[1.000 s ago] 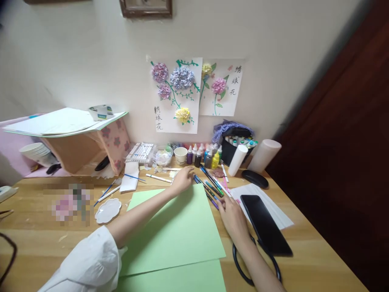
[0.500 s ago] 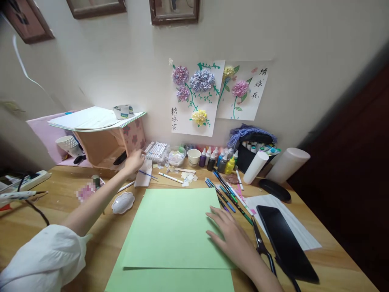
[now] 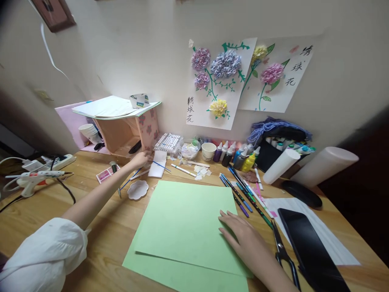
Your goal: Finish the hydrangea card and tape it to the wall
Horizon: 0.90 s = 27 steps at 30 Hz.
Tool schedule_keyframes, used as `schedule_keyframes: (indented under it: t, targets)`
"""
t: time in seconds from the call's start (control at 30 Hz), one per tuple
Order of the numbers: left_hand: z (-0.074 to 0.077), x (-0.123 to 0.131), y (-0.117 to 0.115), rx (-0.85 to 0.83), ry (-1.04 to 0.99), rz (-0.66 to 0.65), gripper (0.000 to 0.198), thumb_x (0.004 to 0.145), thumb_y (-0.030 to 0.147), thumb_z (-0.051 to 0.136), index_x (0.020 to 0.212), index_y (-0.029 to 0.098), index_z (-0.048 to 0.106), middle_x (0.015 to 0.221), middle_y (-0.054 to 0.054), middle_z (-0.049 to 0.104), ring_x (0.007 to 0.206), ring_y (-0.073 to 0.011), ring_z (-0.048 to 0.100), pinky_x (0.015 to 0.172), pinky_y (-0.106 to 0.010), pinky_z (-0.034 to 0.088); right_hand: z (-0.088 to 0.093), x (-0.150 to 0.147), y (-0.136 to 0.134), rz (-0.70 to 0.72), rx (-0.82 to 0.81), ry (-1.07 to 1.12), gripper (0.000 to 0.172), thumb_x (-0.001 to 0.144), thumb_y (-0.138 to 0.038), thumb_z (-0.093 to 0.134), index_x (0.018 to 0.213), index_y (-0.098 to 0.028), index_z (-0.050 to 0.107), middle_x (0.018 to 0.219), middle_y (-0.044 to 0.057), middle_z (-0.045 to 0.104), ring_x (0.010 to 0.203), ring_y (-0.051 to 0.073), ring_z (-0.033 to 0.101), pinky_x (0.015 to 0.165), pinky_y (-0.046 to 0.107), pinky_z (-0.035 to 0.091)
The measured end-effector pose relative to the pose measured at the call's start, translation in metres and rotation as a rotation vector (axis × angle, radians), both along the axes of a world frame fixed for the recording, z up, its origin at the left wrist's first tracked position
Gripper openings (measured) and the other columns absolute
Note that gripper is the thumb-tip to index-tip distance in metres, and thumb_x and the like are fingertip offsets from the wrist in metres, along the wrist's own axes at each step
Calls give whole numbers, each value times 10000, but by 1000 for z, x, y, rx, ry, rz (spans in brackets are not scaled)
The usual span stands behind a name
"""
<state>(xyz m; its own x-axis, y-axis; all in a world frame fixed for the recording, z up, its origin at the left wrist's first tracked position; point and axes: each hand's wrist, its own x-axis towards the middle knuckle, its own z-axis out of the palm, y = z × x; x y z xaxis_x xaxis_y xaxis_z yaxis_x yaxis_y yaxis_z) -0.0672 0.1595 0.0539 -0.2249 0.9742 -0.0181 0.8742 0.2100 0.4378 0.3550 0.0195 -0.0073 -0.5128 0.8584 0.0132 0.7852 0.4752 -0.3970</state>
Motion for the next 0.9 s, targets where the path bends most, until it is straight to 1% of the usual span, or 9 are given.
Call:
schedule_keyframes:
  t: [0.2,0.37,0.47,0.57,0.63,0.7,0.77,0.8,0.9]
  targets:
    - [0,-17,-54,-191,313,-49,294,877,316,551,1129,165,556,1146,-80,577,995,-205,583,835,-405,501,-7,3,3,7,117,75,337,873,-396,459,1062,-217,675,1163,78,655,1099,268,603,949,462,496]
    - [-1,-14,-78,-217,477,-71,260,880,301,544,1084,143,574,1115,-84,593,1001,-208,581,853,-413,486,-11,3,4,6,139,106,312,871,-386,468,1039,-229,679,1147,72,665,1089,258,610,947,455,499]
    - [15,-16,-91,-190,557,-4,150,858,181,521,955,108,609,1010,-150,634,982,-265,594,815,-385,479,-10,5,4,0,119,89,309,880,-380,460,1054,-235,670,1164,66,657,1097,250,606,957,450,491]
    - [44,-21,-115,-154,626,102,137,818,140,493,895,95,596,948,-198,636,939,-335,595,725,-392,478,-7,7,5,9,113,67,304,887,-367,453,1057,-232,666,1173,66,653,1107,245,598,970,443,478]
    - [63,-22,-136,-102,664,163,171,842,139,419,917,101,567,960,-198,614,930,-342,583,673,-383,466,-4,6,4,12,137,54,325,889,-351,454,1135,-226,624,1188,74,643,1104,246,597,957,438,482]
    - [73,-15,-157,86,631,192,169,869,191,389,912,150,548,936,-142,603,878,-304,583,638,-353,444,2,-2,-1,0,199,83,413,893,-323,452,1290,-217,495,1195,88,634,1075,241,608,924,423,495]
    - [70,4,-178,234,384,11,174,894,257,373,919,193,533,885,-74,593,779,-233,575,639,-322,425,9,-18,-12,-3,271,178,526,898,-284,448,1403,-211,319,1135,94,655,966,212,643,864,380,515]
    - [65,18,-187,241,233,-118,175,897,283,375,895,202,529,844,-56,584,759,-214,563,642,-310,420,12,-28,-19,16,289,240,565,901,-264,448,1429,-216,252,1076,84,671,886,189,654,829,351,522]
    - [35,71,-208,58,-171,-459,196,926,293,335,900,212,512,838,-40,581,747,-177,545,653,-279,419,20,-60,-41,171,191,384,632,899,-219,456,1451,-262,153,969,38,689,727,138,638,749,287,528]
